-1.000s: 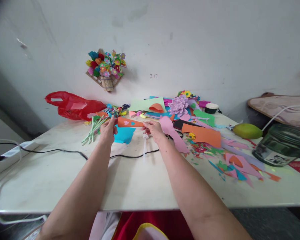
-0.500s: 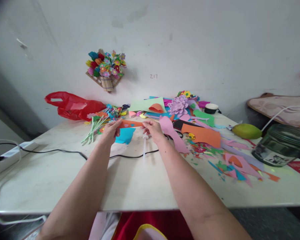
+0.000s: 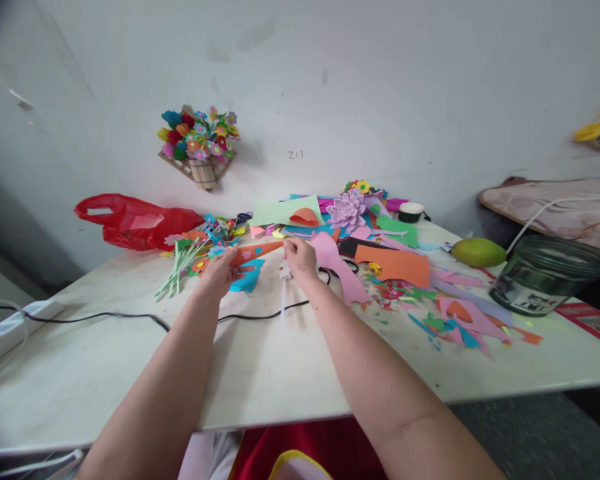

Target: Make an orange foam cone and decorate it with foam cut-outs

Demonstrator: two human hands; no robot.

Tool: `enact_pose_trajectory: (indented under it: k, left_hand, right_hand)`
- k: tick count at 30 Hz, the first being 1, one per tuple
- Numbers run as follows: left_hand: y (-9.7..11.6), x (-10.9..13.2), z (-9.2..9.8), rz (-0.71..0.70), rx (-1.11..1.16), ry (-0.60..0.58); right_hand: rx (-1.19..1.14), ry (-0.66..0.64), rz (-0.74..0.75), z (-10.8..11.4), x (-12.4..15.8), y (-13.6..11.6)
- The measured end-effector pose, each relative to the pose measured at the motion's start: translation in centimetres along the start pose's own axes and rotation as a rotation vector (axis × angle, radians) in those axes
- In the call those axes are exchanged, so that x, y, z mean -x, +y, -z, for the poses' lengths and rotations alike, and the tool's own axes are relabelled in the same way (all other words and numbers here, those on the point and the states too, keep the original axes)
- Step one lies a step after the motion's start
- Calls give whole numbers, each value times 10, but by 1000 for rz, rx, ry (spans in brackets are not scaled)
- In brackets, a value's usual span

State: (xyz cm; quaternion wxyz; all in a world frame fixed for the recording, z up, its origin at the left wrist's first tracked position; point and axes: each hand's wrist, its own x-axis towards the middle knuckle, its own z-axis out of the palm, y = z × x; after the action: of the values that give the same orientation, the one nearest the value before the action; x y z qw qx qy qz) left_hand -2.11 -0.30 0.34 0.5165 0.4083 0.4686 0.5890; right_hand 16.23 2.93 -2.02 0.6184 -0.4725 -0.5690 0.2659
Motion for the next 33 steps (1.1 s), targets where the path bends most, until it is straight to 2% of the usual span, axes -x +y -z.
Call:
enact_pose_trajectory:
  k: [2,8,12,20,26,30,33]
  left_hand:
    - [-2,0,-2,0,26,-7]
    - [-6,-2,-6,-13,82,-28]
    - [-10,-3,-7,-20,57,-61]
    - [-11,-2,-9,-83,-62,-129]
    - [-8,2,-13,-111,-156,-133]
    - [-7,3,-13,-118,-163,-122]
    - [-8,3,-13,-118,-135,-97]
  right_hand:
    - [48,-50,0,-4,3,-2]
    - [54,-295,-156,-11,12,-8]
    - [123,-360,-147,-11,15,-13]
    - [221,-333,-168,-10,14,-16]
    - [400,-313,-79,-8,16,-22]
    - [512,-237,-34,-5,17,-27]
    - [490,-176,-52,-4,15,-23]
